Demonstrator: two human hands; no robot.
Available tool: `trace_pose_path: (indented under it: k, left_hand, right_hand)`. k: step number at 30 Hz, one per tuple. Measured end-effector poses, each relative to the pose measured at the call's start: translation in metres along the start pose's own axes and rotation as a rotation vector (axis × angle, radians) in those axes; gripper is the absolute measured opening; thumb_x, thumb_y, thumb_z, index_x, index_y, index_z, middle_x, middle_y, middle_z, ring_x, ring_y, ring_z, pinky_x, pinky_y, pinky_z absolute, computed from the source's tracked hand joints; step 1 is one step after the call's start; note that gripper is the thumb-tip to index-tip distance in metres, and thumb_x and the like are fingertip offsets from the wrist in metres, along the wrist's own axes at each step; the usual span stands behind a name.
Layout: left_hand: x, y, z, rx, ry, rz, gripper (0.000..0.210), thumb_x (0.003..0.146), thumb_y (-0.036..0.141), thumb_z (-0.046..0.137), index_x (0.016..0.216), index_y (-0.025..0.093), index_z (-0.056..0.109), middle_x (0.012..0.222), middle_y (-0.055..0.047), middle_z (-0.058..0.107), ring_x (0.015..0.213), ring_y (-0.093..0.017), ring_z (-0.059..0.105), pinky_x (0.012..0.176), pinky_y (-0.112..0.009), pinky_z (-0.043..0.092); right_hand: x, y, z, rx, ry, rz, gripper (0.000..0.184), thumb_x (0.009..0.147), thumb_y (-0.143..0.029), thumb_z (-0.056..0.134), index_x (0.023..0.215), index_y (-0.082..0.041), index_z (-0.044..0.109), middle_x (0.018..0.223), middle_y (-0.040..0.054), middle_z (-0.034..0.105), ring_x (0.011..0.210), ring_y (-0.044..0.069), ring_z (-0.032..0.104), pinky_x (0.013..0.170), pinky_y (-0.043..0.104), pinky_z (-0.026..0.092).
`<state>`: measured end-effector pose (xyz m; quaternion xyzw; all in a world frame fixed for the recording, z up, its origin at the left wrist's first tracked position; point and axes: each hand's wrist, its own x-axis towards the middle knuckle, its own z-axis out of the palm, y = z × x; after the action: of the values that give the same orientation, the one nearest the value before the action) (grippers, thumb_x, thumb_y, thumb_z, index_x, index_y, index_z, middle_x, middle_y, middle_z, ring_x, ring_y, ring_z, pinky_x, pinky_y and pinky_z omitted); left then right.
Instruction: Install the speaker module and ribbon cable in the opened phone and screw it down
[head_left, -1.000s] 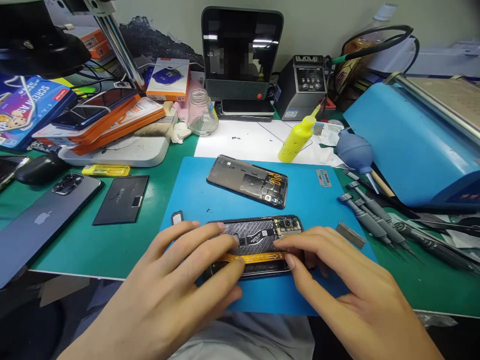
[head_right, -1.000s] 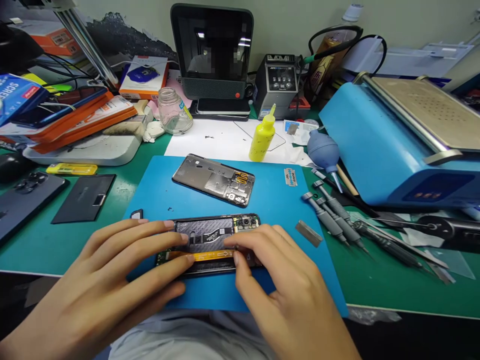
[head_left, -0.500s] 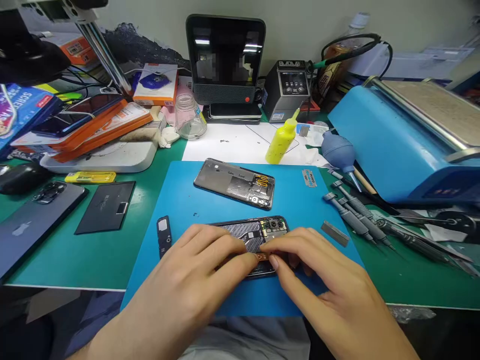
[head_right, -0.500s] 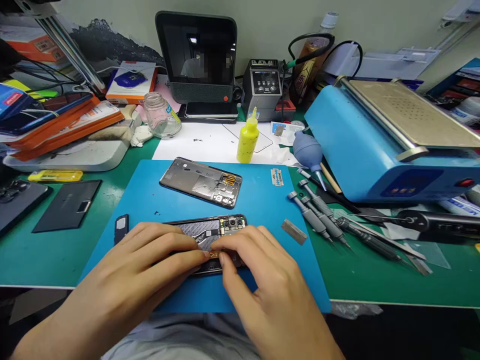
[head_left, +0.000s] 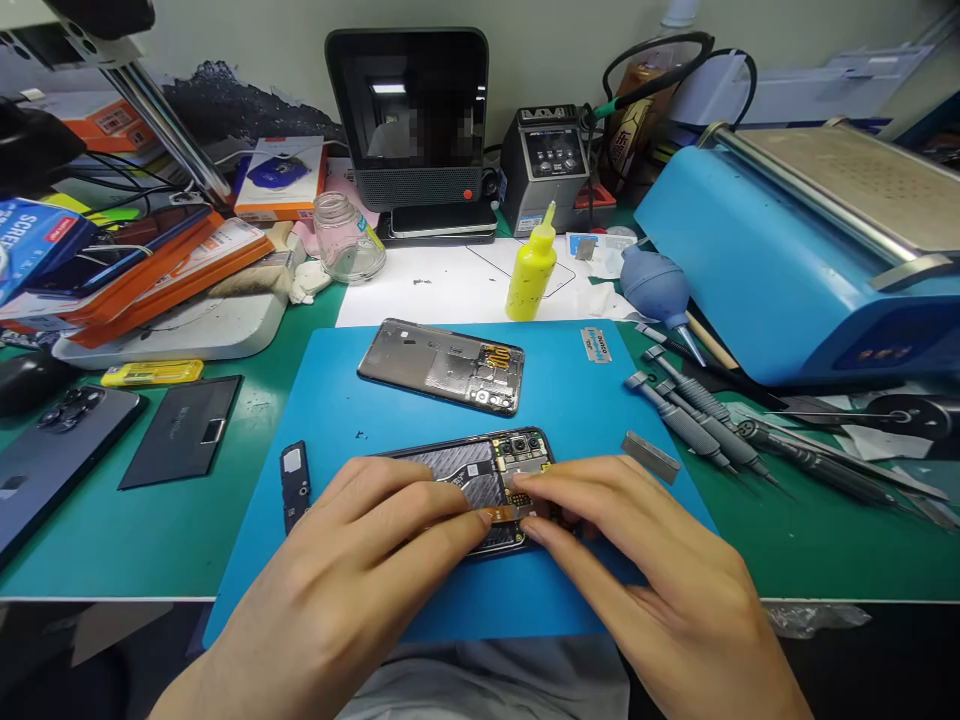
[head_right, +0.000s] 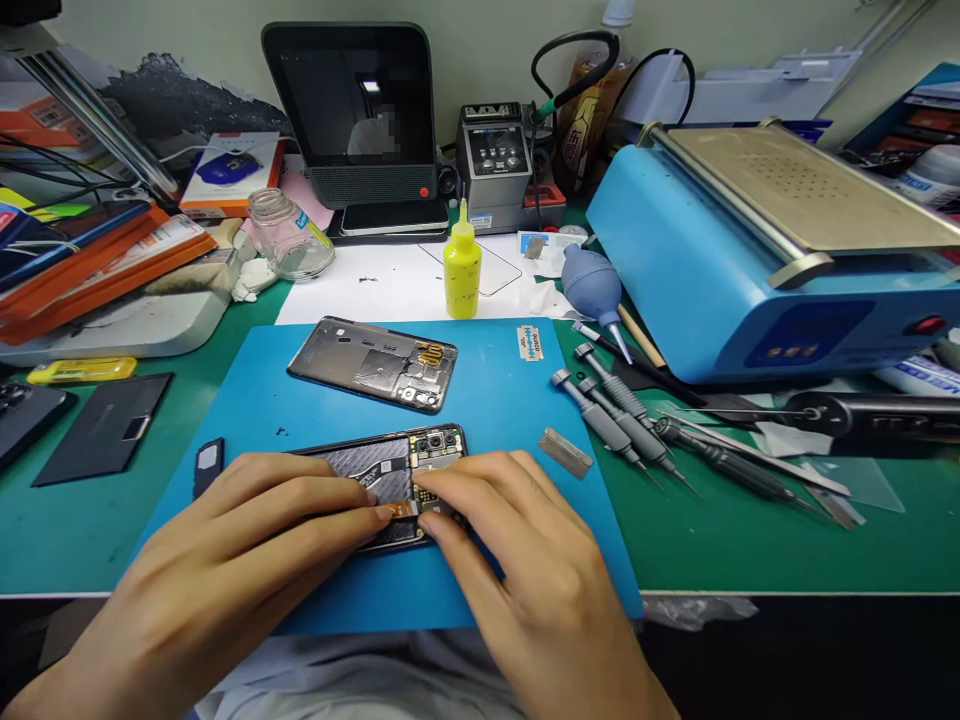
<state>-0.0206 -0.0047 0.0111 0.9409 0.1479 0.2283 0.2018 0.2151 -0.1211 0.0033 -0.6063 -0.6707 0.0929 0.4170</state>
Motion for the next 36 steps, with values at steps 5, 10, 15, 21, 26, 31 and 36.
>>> trace_pose_path:
  k: [5,10,15,21,26,31,36]
  left_hand:
    - [-0.0025,-0.0011,0.0007,0.042,-0.022,0.016,0.034,0.125,0.022,0.046,0.148,0.022,0.071,0.139,0.0,0.078,0.133,-0.016,0.059,0.121,-0.028,0.039]
    - [-0.0035,-0.0002,0.0,0.097,-0.053,0.043,0.038,0.127,0.025,0.039,0.15,0.021,0.07,0.142,-0.001,0.077,0.135,-0.017,0.057,0.123,-0.03,0.037]
    - [0.0,-0.0005,-0.0012,0.106,-0.051,0.05,0.039,0.128,0.025,0.038,0.148,0.021,0.071,0.139,-0.001,0.078,0.132,-0.018,0.058,0.12,-0.03,0.037]
    - [-0.0015,-0.0011,0.0017,0.122,-0.027,0.051,0.041,0.129,0.025,0.035,0.148,0.021,0.072,0.138,-0.001,0.079,0.129,-0.018,0.061,0.116,-0.032,0.039]
    - [0.0001,-0.0001,0.0044,0.111,0.012,0.034,0.042,0.129,0.027,0.035,0.14,0.021,0.075,0.134,0.0,0.081,0.127,-0.016,0.062,0.115,-0.03,0.04]
    - [0.0021,0.0006,0.0046,0.103,0.051,0.026,0.043,0.129,0.028,0.036,0.137,0.022,0.078,0.13,0.0,0.083,0.122,-0.016,0.065,0.112,-0.029,0.044]
    - [-0.0004,0.0006,0.004,0.11,0.048,0.02,0.044,0.128,0.027,0.036,0.141,0.024,0.078,0.129,-0.002,0.084,0.123,-0.018,0.067,0.111,-0.032,0.05]
  right_hand:
    - [0.002,0.0004,0.0014,-0.028,-0.002,-0.027,0.018,0.115,-0.018,0.07,0.126,-0.027,0.079,0.118,-0.0014,0.075,0.111,0.006,0.074,0.106,0.011,0.056]
    - [0.0022,0.0009,0.0017,-0.046,0.009,-0.034,0.018,0.116,-0.015,0.066,0.119,-0.024,0.081,0.115,0.0004,0.075,0.108,0.005,0.074,0.103,0.011,0.057]
    - [0.0,0.0006,0.0033,-0.055,0.033,-0.031,0.015,0.115,-0.015,0.066,0.116,-0.024,0.079,0.114,0.0,0.075,0.106,0.006,0.074,0.099,0.011,0.058]
    - [-0.0024,0.0027,0.0047,-0.065,0.036,-0.024,0.016,0.114,-0.015,0.068,0.121,-0.025,0.077,0.118,0.0001,0.074,0.11,0.006,0.074,0.104,0.013,0.058]
    - [-0.0056,0.0041,0.0046,-0.068,0.034,-0.017,0.017,0.114,-0.015,0.068,0.123,-0.026,0.078,0.119,0.0002,0.075,0.11,0.007,0.074,0.102,0.014,0.06]
    - [-0.003,0.0023,0.0048,-0.082,0.028,-0.012,0.018,0.114,-0.017,0.068,0.123,-0.027,0.079,0.118,0.0006,0.077,0.11,0.009,0.077,0.1,0.016,0.062]
    - [-0.0027,0.0023,0.0025,-0.082,0.014,-0.005,0.018,0.113,-0.017,0.069,0.125,-0.026,0.079,0.12,0.0025,0.077,0.112,0.011,0.078,0.1,0.018,0.065]
